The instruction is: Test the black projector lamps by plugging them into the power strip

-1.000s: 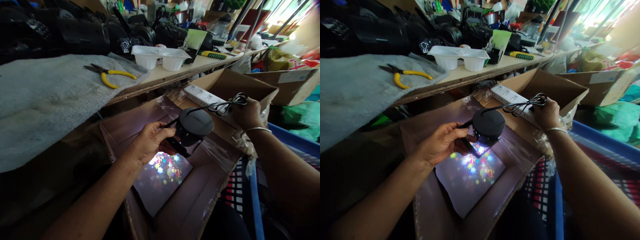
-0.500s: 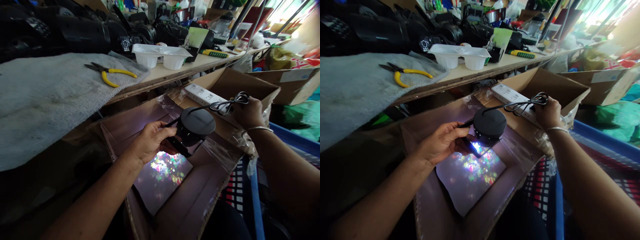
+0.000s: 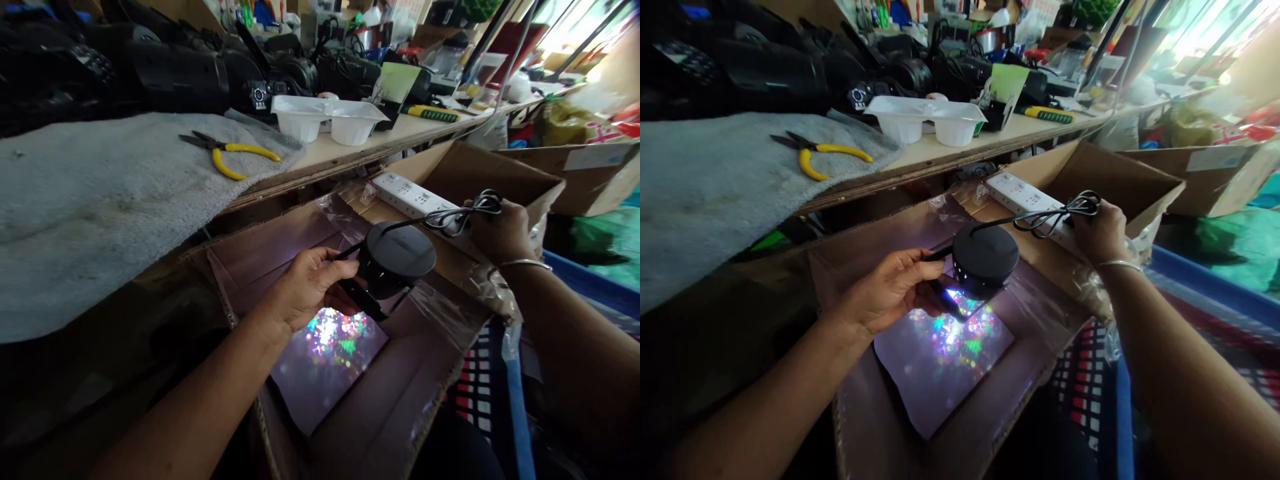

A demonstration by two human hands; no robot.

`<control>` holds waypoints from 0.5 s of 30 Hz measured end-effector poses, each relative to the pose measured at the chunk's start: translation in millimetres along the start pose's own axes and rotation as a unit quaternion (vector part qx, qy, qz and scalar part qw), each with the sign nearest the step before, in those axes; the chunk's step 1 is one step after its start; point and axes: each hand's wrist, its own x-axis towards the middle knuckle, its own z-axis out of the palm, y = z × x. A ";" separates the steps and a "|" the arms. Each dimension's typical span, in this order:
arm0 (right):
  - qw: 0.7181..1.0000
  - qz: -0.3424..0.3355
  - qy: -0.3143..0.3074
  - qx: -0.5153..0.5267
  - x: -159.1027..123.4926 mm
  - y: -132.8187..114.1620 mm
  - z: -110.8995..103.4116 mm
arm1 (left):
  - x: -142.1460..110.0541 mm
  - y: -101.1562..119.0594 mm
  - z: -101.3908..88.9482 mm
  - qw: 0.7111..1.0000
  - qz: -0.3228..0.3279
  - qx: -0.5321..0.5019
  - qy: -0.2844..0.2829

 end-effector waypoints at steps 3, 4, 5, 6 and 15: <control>0.999 0.032 -0.019 0.018 2.0 -2.1 -2.2 | -0.2 -0.7 -0.9 1.000 -0.002 0.001 0.000; 0.998 0.046 -0.024 0.033 2.4 -2.3 -2.8 | -0.6 -1.5 -0.9 1.000 -0.005 0.002 0.000; 0.997 0.059 -0.026 0.050 2.7 -2.2 -3.3 | -1.3 -2.8 -0.7 1.000 -0.004 0.003 0.000; 0.995 0.070 -0.024 0.068 3.1 -2.1 -3.8 | -1.9 -4.6 -0.3 1.000 0.000 0.005 0.001; 0.972 -0.010 0.165 0.165 25.5 -29.1 -67.8 | -11.7 -14.0 6.2 0.959 0.160 0.227 0.061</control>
